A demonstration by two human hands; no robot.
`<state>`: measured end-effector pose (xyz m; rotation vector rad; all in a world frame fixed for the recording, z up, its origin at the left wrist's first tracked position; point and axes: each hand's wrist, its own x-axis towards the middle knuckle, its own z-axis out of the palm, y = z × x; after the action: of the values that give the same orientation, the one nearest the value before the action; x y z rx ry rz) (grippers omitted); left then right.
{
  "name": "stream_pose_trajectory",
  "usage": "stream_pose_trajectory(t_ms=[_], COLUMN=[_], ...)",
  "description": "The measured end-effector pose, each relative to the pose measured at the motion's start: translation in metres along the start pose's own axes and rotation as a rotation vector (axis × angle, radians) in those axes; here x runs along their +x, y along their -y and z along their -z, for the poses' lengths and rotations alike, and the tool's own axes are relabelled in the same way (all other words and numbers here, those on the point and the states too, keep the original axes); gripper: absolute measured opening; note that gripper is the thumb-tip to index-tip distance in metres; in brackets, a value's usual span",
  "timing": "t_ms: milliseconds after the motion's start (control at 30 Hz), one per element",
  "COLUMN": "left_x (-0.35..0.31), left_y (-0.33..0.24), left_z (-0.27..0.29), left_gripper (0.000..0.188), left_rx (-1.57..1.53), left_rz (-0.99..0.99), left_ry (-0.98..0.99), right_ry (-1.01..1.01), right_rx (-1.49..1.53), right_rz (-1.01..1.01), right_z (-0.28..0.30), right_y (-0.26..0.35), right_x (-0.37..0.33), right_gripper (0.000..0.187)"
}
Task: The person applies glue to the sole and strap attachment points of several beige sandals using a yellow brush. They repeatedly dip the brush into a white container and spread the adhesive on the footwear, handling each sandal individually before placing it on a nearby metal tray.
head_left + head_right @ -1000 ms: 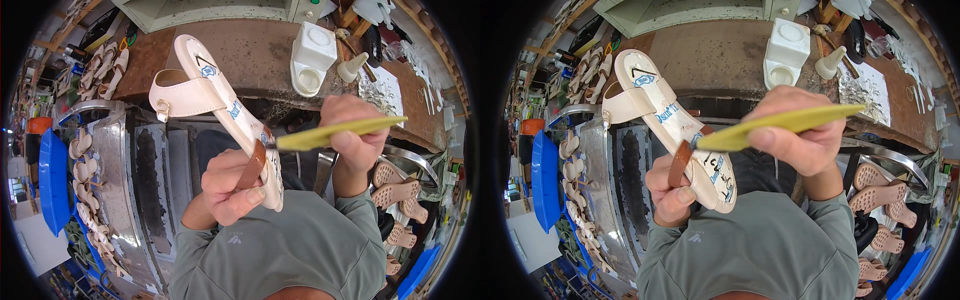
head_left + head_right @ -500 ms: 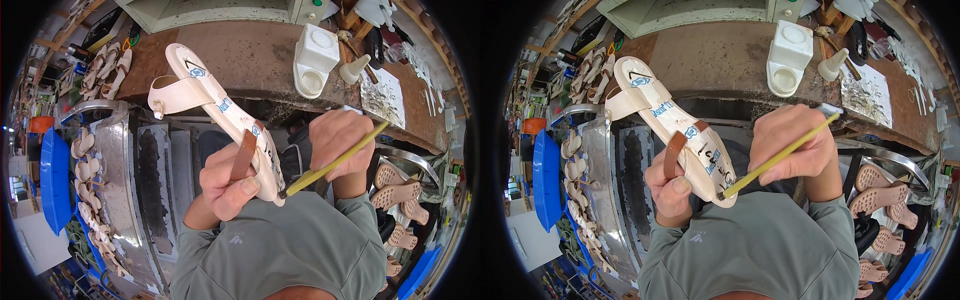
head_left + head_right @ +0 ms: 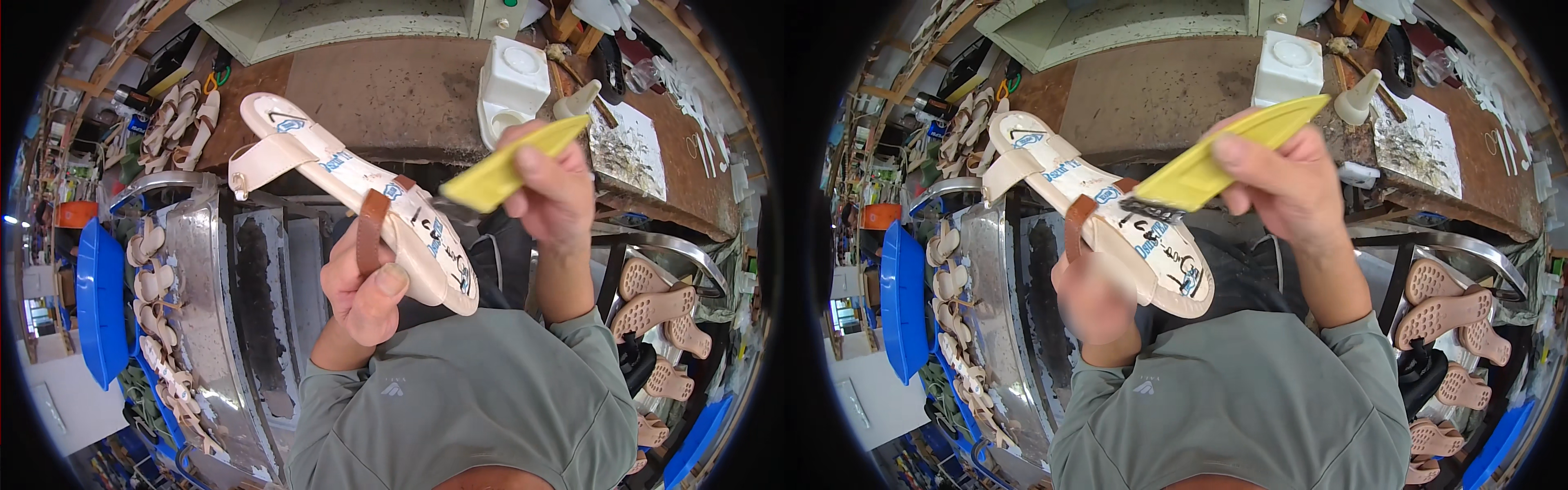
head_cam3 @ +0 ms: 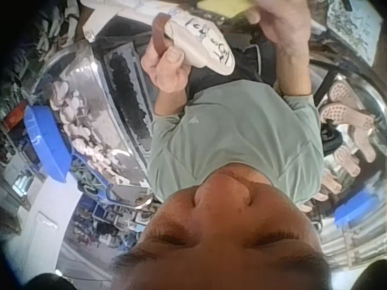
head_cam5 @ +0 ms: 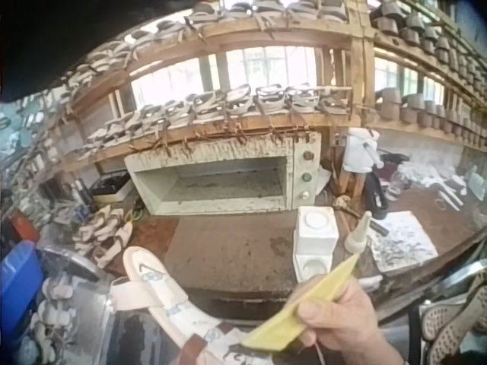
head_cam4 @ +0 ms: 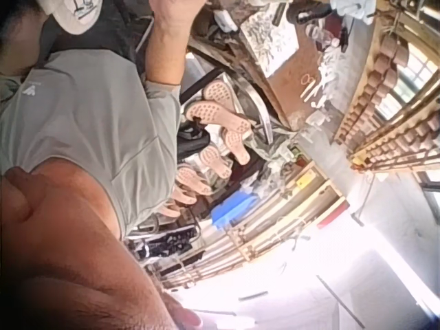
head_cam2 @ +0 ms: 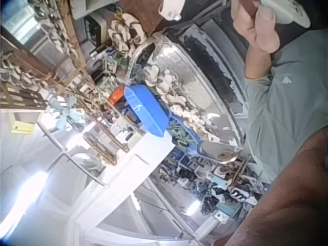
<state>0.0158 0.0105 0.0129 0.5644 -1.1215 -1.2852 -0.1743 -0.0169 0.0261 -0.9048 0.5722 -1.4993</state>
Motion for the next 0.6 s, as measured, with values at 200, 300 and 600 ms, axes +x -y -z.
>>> stream_pose_trajectory(t_ms=[200,300,600], left_x=[-0.001,0.002,0.026], left_y=[0.012,0.014,0.011], left_z=[0.02,0.018,0.027], left_gripper=[0.06,0.06,0.06], left_rx=[-0.006,0.0,-0.083], left_rz=[-0.069,-0.113,-0.019], left_ry=[0.029,-0.026,0.022], right_ry=[0.155,0.342,0.122], right_rx=[-0.122,-0.146,0.221], right_rz=[0.162,0.267,0.112], right_z=[0.002,0.006,0.012], right_y=[-0.01,0.004,0.01], right_x=[-0.03,-0.03,-0.023], right_gripper=[0.016,0.012,0.022])
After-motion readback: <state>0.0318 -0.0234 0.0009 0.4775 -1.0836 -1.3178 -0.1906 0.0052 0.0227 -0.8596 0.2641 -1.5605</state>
